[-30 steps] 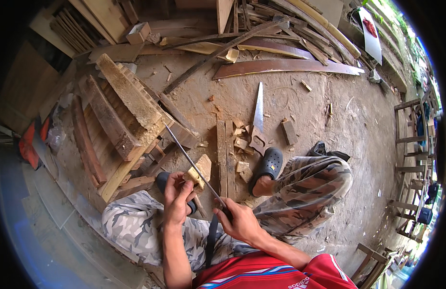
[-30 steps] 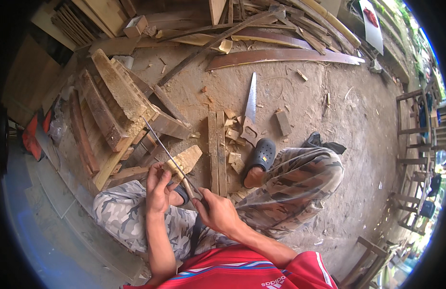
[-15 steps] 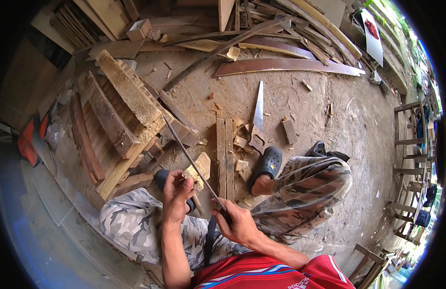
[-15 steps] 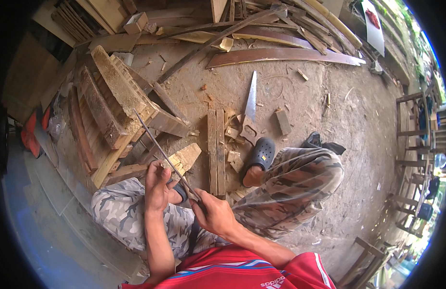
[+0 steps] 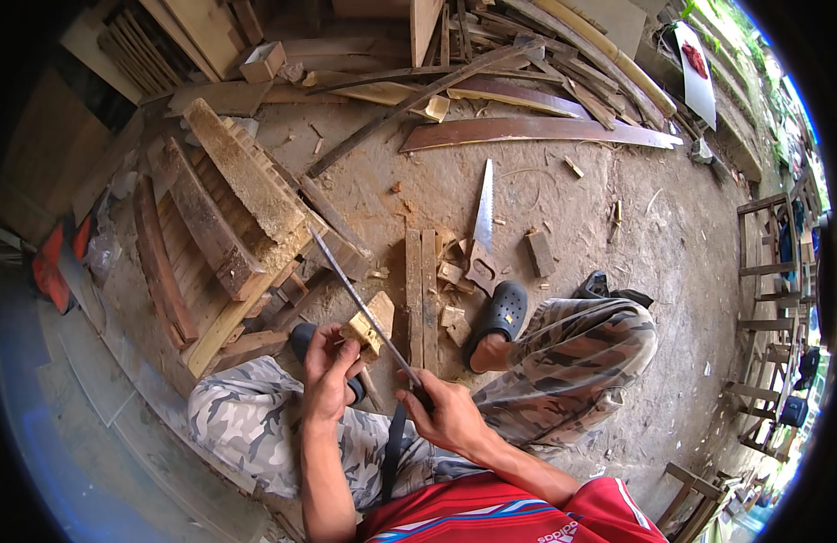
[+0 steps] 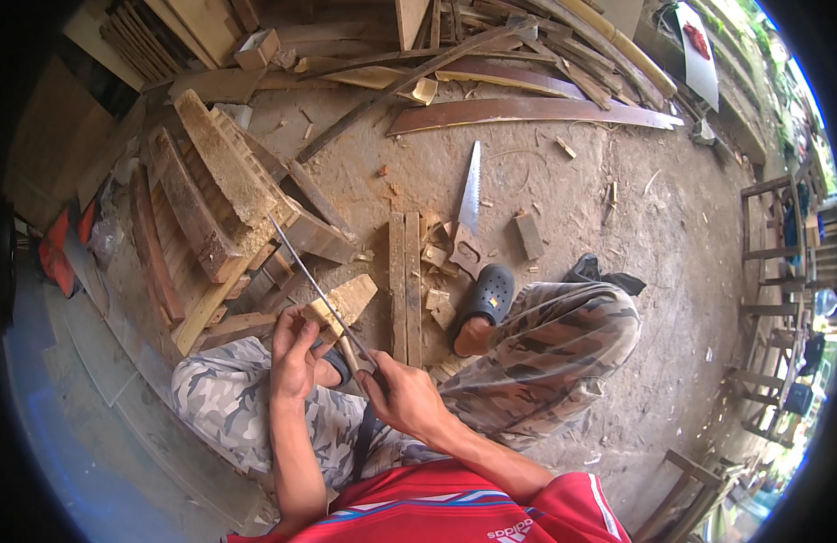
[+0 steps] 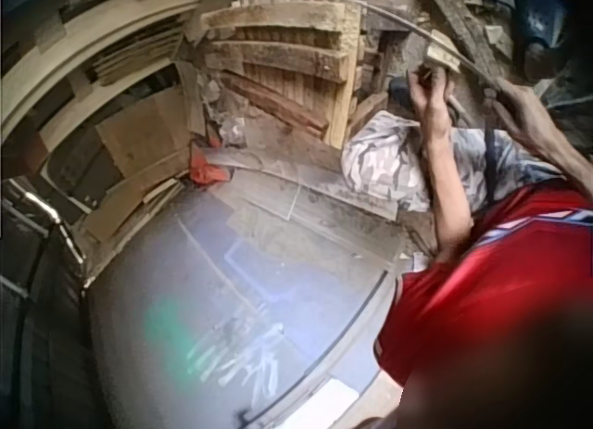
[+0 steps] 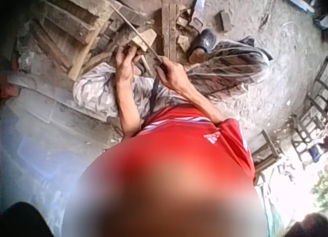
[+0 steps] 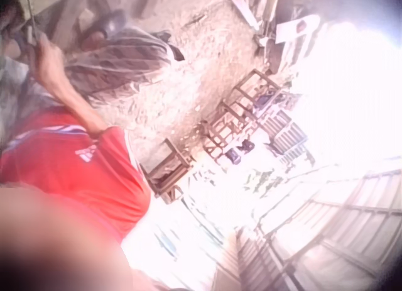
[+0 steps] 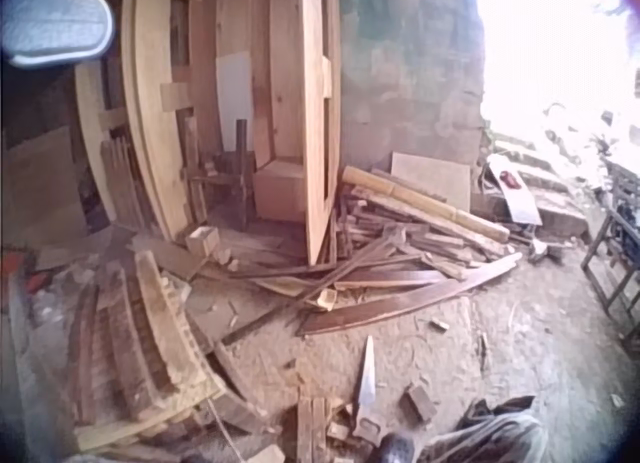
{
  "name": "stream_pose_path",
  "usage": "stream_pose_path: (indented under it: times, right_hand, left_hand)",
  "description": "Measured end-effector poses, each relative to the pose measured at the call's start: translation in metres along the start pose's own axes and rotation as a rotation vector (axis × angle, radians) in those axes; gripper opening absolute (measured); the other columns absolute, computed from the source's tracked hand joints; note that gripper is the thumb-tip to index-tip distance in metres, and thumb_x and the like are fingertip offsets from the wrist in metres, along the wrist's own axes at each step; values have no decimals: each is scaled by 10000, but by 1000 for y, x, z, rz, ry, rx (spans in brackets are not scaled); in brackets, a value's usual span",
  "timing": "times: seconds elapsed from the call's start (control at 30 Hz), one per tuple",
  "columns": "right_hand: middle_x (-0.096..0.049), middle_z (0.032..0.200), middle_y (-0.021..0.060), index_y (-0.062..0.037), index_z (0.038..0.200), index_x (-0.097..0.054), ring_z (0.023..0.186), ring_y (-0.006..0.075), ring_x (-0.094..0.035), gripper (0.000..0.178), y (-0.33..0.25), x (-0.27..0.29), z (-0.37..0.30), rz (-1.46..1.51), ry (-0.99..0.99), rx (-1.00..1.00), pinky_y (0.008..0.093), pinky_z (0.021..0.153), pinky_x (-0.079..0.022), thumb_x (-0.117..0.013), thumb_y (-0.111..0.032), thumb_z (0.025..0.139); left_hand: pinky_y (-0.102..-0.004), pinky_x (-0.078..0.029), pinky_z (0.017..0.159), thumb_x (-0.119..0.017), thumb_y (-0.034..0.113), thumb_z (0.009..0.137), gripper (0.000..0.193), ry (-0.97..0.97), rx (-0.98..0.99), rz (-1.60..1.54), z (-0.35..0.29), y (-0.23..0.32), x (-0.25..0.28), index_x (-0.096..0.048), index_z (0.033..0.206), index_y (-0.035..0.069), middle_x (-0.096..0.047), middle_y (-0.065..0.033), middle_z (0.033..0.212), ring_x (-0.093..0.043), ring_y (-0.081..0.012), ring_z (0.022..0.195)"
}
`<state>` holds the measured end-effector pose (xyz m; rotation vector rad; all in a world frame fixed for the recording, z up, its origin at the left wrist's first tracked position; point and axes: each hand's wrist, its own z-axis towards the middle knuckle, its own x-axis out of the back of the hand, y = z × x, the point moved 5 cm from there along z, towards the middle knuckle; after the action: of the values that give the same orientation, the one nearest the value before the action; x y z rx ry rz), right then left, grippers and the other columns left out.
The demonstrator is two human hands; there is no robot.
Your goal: The person sits on the floor and uses a knife to carve and shape small wooden pieces. They repeatedly cut, scrape, and refine the wood, then place the finished pieces into a wooden crate.
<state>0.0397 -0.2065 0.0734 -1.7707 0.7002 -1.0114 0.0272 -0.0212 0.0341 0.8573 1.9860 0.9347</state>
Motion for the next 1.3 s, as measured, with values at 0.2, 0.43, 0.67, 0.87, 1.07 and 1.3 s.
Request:
stream_pose_path:
  times: [0.2, 0.43, 0.67, 0.87, 1.07, 1.3]
  right_hand:
    - [-627, 688, 185, -25, 1186, -611, 591, 356, -646, 288, 3, 0, 3, -31, -44, -9, 417, 558, -489, -680, -117, 923]
    - [-666, 759, 207, -23, 1190, -611, 657, 370, -684, 291, 3, 2, -3, 6, 36, 52, 391, 591, -523, -671, -94, 915]
    - [-696, 807, 197, -27, 1208, -604, 692, 337, -709, 314, 5, 2, -2, -114, -20, 15, 389, 611, -534, -666, -65, 902]
    - [-669, 756, 197, -9, 1150, -612, 673, 381, -681, 268, 10, -1, -4, -157, -111, -57, 443, 607, -518, -671, -104, 907]
    - [-663, 791, 251, -15, 1167, -593, 727, 436, -670, 299, 8, 4, -8, -63, 46, 39, 498, 622, -520, -661, -173, 923]
    - [-642, 728, 267, -19, 1094, -581, 702, 480, -644, 243, 15, 0, 5, -179, -129, -114, 539, 617, -507, -643, -189, 932]
  left_hand:
    - [-200, -471, 737, -737, 221, 931, 336, 25, 38, 107, 0, -1, 5, -539, 1175, 103, -577, 12, 1050, -548, -59, 904]
    - [-230, -498, 766, -733, 223, 935, 351, 11, -16, 72, -1, 1, 4, -530, 1181, 77, -616, -25, 1111, -600, -86, 966]
    - [-250, -487, 814, -745, 251, 927, 396, 11, -30, 103, 0, 0, 5, -531, 1199, 58, -608, -22, 1060, -579, -94, 925]
    - [-250, -488, 821, -735, 237, 933, 402, -12, -9, 131, 0, -1, 3, -529, 1211, 33, -615, -34, 1071, -577, -87, 930]
    - [-247, -506, 802, -694, 231, 958, 337, -32, -2, 153, -2, -1, 4, -525, 1207, 81, -591, -18, 1122, -582, -94, 994]
    - [-307, -528, 877, -669, 187, 970, 299, -44, -18, 127, 3, -3, 2, -521, 1200, 65, -594, -33, 1122, -602, -134, 1026]
